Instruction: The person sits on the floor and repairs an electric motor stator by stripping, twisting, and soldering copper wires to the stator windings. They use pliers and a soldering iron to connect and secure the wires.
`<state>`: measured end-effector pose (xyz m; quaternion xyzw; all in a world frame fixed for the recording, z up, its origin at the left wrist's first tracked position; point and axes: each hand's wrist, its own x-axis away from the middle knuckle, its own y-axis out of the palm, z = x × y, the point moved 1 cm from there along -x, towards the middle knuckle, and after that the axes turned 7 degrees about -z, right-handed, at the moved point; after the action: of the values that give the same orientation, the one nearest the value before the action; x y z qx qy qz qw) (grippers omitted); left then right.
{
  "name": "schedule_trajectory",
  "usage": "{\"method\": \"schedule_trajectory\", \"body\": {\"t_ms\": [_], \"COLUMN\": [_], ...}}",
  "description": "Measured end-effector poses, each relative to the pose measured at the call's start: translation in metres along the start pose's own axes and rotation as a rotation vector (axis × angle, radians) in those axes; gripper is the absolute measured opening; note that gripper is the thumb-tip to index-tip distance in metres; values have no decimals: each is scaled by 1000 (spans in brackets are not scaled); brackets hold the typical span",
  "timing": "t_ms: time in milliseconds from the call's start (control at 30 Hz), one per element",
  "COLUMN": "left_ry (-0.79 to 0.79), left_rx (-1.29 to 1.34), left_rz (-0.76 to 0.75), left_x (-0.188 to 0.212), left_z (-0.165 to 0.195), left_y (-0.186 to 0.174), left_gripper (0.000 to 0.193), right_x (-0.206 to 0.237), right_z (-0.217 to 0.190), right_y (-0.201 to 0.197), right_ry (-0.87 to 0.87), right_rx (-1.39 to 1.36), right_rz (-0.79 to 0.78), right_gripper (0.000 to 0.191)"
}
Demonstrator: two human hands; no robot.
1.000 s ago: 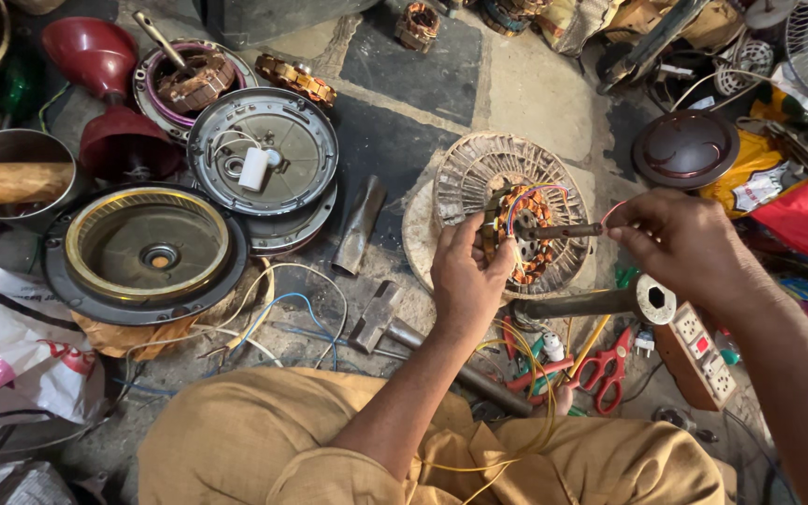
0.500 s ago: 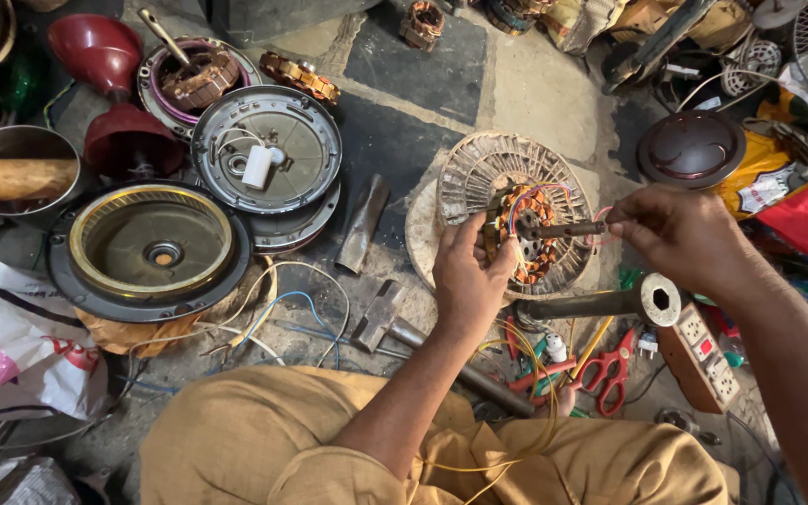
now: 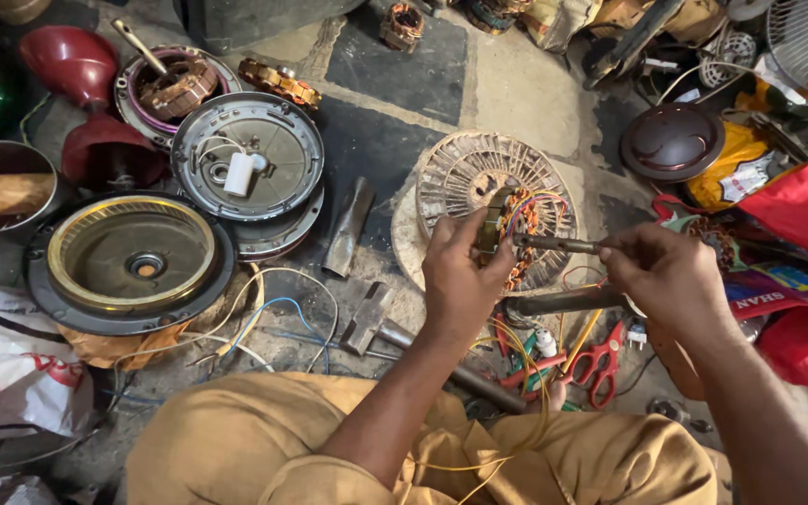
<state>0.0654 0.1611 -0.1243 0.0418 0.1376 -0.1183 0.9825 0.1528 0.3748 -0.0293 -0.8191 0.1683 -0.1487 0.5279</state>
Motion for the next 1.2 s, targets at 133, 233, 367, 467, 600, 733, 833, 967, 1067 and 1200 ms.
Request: {"method": "schedule_trajectory", "body": {"t_ms": [133,233,367,467,600,733,833,967,1067,1200], "left_ry": [37,30,-53,-13,-36,-9,-47,-87,-61,-37], "left_rx": [22,25,28,40,4,-12,21,4,-36,14], "left_rz": [-13,-11,-42,-3,-16,-13,-47,-85,-79,-64], "left_x": [0,-1,-2,-2,-2,-3,-3,-3,-3,-3], "left_z": [1,2,1,2,1,-1,-3,-5,-4,-3], "left_y": [1,2,2,3,3,3,5,6,5,4], "left_gripper": [43,44,44,45,45,45,46,47,48,48], "right_x": [5,3,-2,-3,-6,-4,-2,-6,-8,-10], "right_z": [1,-1,-9,-14,-19,-19,-16,-9,-4,-1], "right_y": [-6,-14,-22,-22,-19,-20,-20,-18,-16,-17], "right_ry": [-15,-13,-337,-429,-448,-373,-349,-293,-259,-216], "right_rx": [-108,-61,161,261,262,239,222,185,127,126], "right_rz": [6,-27,6,24,29,3,-3,-22,-44,-63], "right_gripper": [20,19,14,14,17,15,14,20,21,22]}}
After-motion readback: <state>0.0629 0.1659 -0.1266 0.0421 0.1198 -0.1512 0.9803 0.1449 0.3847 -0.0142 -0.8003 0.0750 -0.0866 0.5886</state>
